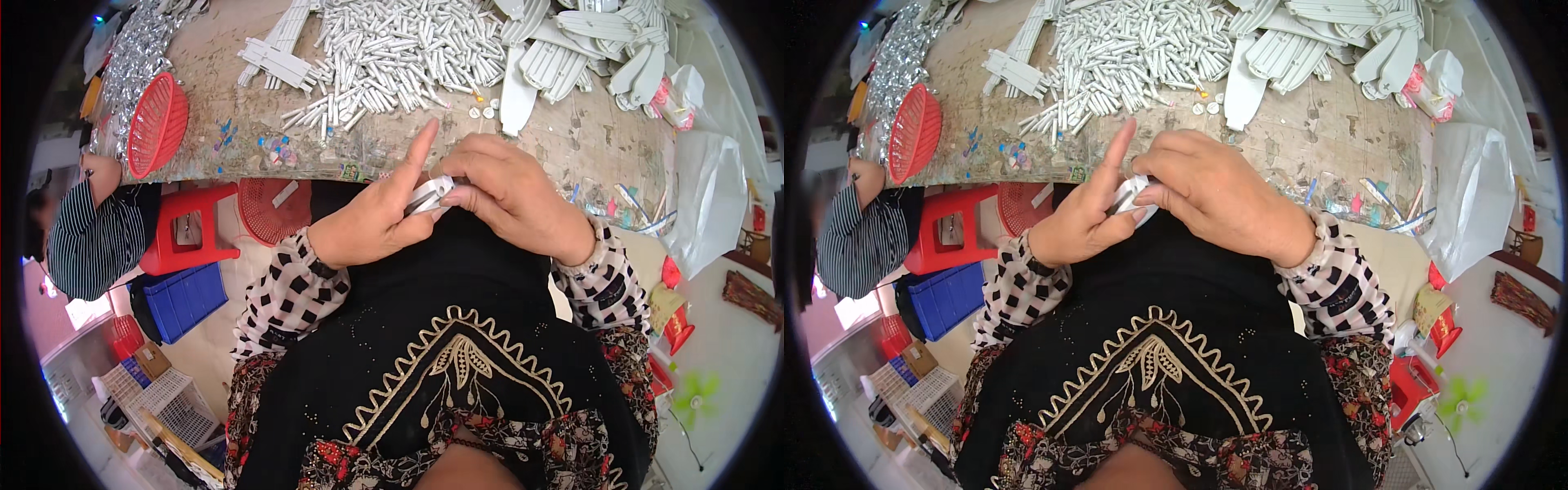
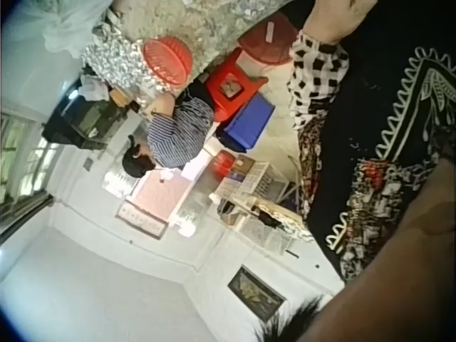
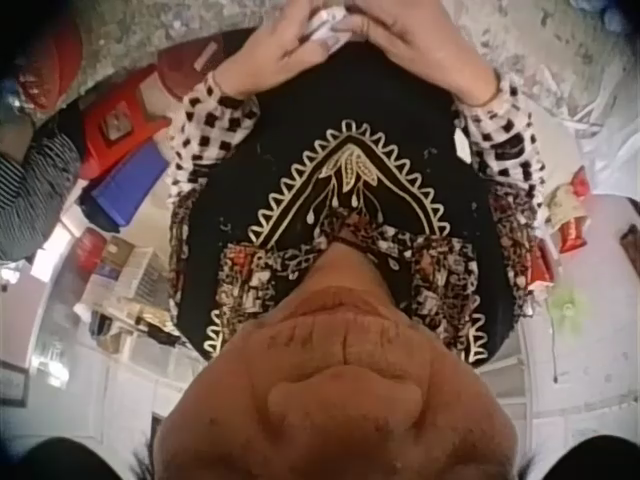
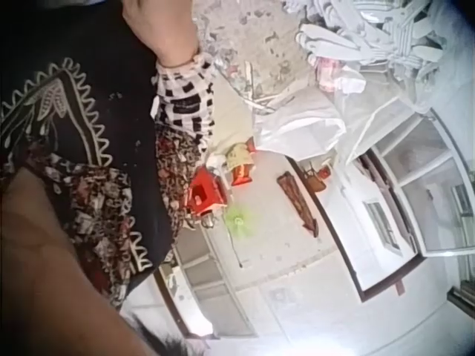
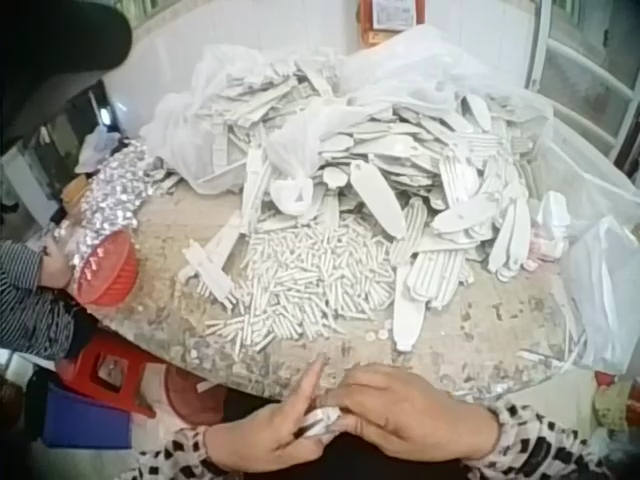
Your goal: The person assembles plastic structural components by hand, joining plastic housings with internal clips from component stacks.
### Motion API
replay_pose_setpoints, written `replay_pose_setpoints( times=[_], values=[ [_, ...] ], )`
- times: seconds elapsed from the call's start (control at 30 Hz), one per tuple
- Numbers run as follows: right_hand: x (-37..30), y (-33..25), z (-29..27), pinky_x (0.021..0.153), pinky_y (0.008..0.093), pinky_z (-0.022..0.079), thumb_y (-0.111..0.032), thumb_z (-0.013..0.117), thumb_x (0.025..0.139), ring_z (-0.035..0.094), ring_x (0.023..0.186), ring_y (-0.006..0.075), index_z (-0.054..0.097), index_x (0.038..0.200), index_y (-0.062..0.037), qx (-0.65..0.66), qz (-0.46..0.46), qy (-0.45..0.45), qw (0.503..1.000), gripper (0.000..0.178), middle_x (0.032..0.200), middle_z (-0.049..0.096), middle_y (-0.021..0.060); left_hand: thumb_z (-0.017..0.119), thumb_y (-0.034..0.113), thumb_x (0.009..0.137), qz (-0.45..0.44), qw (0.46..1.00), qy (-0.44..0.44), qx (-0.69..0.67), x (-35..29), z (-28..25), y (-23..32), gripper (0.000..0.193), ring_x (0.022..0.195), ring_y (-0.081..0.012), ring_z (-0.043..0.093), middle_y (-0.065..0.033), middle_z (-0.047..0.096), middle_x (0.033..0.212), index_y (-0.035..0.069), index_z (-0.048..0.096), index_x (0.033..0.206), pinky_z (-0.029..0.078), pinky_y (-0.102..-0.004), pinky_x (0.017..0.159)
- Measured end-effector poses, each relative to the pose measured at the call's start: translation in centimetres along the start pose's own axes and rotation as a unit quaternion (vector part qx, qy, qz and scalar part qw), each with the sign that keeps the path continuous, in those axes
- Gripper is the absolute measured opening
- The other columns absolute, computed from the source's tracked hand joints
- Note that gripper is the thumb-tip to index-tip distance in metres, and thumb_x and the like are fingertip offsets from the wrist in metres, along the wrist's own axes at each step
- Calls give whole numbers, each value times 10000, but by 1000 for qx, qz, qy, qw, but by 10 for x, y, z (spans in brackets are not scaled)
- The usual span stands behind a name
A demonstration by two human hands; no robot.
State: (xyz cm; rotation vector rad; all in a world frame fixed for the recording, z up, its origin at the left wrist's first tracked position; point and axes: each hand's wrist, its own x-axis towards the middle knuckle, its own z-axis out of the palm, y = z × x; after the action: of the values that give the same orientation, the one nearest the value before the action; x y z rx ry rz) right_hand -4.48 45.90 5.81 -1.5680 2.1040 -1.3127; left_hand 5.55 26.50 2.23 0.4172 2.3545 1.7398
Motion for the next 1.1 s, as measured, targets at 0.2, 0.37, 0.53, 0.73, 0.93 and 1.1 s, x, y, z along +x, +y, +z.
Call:
replay_pose_setpoints(
  times=[0.2,0.37,0.53,0.73,0.93,1.1],
  values=[
    [-8,5,6,696,375,452,-90,639,827,555,801,314,596,978,-11,-32,-6,28,999,176,863,562,125,668,148,820,-5,999,10,39,-8,3,-11,612,904,-271,630,-178,620,996,25,395,1353,480,-336,793],
    [-7,13,12,696,346,453,-107,639,852,568,787,287,606,975,-10,-37,1,42,998,160,852,575,117,685,191,829,-89,994,43,40,-20,4,-14,430,867,-292,646,-173,635,977,12,518,1182,488,-347,765],
    [6,54,24,710,313,463,-114,637,864,569,789,265,620,1018,-7,117,162,96,975,188,869,592,116,666,172,853,-137,987,73,34,-26,1,-24,361,856,-144,613,-92,648,927,-12,555,1143,470,-272,787],
    [37,79,31,755,411,480,-96,604,826,601,865,346,593,1035,-8,-243,78,117,960,228,906,634,174,630,129,873,-206,955,158,-147,-20,-5,-43,247,784,-88,582,-37,629,879,-10,581,1071,464,-239,700],
    [45,85,34,739,449,466,-60,549,813,585,835,371,542,1082,-8,-304,112,52,945,274,870,615,176,623,139,871,-272,938,129,-170,-8,-6,-45,207,666,-113,602,-39,619,827,-1,573,1015,474,-246,609],
    [25,76,23,738,348,492,-53,551,842,604,818,263,536,1198,3,-93,179,57,978,361,893,611,152,634,147,861,-308,907,129,-256,1,-7,-28,221,649,-152,629,-64,625,824,-2,564,1009,484,-262,573]
  ],
)
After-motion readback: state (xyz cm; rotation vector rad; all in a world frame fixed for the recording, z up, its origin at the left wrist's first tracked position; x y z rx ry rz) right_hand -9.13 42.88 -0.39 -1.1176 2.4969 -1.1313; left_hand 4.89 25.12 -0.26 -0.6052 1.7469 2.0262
